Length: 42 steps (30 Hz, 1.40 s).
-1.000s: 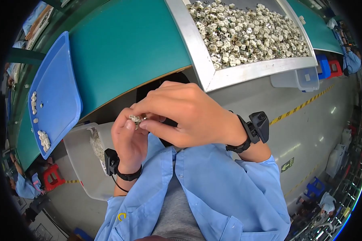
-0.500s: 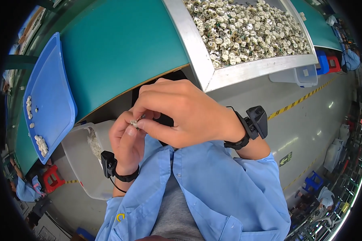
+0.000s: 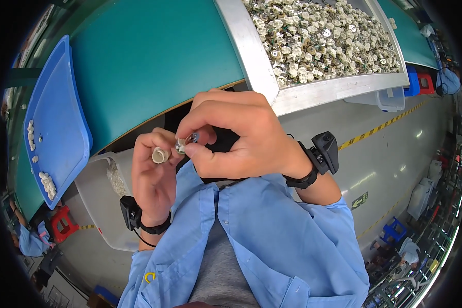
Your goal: The person picks up a white plastic base and a metal component from separate trays, fits the metal piece into the base by hand, and places the assembled unit onto a blue tray.
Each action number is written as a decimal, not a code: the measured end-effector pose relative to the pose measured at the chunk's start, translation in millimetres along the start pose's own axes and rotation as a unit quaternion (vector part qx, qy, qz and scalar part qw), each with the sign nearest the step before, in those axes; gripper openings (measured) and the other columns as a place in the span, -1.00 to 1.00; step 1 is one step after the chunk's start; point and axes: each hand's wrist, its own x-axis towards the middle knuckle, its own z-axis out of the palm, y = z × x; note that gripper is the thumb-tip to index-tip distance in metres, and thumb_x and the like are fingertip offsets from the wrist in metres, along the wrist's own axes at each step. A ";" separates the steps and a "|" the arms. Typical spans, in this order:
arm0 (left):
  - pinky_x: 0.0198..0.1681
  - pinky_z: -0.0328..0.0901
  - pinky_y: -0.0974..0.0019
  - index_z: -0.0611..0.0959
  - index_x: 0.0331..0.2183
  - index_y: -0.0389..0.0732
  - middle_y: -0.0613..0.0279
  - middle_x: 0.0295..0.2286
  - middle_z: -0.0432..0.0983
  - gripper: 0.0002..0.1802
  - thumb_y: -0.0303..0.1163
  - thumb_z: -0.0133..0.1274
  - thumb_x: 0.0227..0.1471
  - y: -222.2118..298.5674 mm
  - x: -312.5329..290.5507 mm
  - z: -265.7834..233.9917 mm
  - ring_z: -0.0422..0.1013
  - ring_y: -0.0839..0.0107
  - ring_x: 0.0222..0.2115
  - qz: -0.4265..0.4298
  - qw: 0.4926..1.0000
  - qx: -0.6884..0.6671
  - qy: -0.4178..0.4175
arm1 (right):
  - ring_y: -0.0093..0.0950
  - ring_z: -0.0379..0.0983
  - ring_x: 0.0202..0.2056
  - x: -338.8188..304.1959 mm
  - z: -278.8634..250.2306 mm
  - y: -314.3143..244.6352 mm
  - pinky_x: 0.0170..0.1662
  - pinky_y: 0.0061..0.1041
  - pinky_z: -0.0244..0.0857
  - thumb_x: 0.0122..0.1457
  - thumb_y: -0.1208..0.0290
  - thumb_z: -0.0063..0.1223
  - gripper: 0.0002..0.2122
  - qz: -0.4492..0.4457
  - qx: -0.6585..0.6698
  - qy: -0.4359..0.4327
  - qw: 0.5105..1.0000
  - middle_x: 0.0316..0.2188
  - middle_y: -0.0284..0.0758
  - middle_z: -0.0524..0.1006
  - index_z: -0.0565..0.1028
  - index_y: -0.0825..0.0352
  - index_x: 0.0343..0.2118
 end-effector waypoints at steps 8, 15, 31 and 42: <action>-0.27 0.31 0.35 0.47 -0.06 -0.40 0.01 -0.23 0.44 -0.60 -0.69 0.02 0.00 -6.1 0.3 -1.9 0.40 0.35 -0.36 0.170 0.885 0.427 0.073 | -0.47 0.37 -0.57 -3.8 10.7 7.2 -0.49 -0.52 0.24 -0.14 0.61 0.20 -0.83 -0.054 -0.060 0.055 0.995 -0.58 -0.27 0.50 0.57 0.48 -0.40; -0.25 0.44 0.24 0.50 -0.14 -0.38 -0.16 -0.27 0.59 -0.57 -0.75 0.20 -0.12 -11.0 4.6 -8.0 0.54 0.16 -0.27 0.292 0.864 0.408 0.033 | -0.45 0.35 -0.60 0.7 19.4 11.4 -0.49 -0.50 0.23 -0.07 0.55 0.26 -0.85 -0.130 -0.121 0.061 0.982 -0.60 -0.30 0.49 0.59 0.44 -0.39; -0.34 0.51 0.30 0.56 -0.27 -0.31 -0.04 -0.28 0.57 -0.59 -0.71 0.34 -0.24 -3.5 -1.9 -5.9 0.58 0.14 -0.33 0.348 0.823 0.448 0.019 | -0.46 0.39 -0.62 -4.2 26.1 7.6 -0.50 -0.47 0.24 -0.04 0.54 0.29 -0.85 -0.152 -0.095 0.059 0.982 -0.56 -0.30 0.55 0.59 0.43 -0.38; -0.37 0.51 0.29 0.58 -0.26 -0.30 0.04 -0.27 0.54 -0.54 -0.74 0.35 -0.31 -3.2 -1.4 -5.9 0.58 0.14 -0.36 0.424 0.754 0.501 0.010 | -0.41 0.46 -0.56 -7.5 27.6 6.4 -0.45 -0.43 0.27 -0.08 0.60 0.26 -0.81 -0.167 -0.090 0.041 0.981 -0.53 -0.24 0.56 0.59 0.47 -0.34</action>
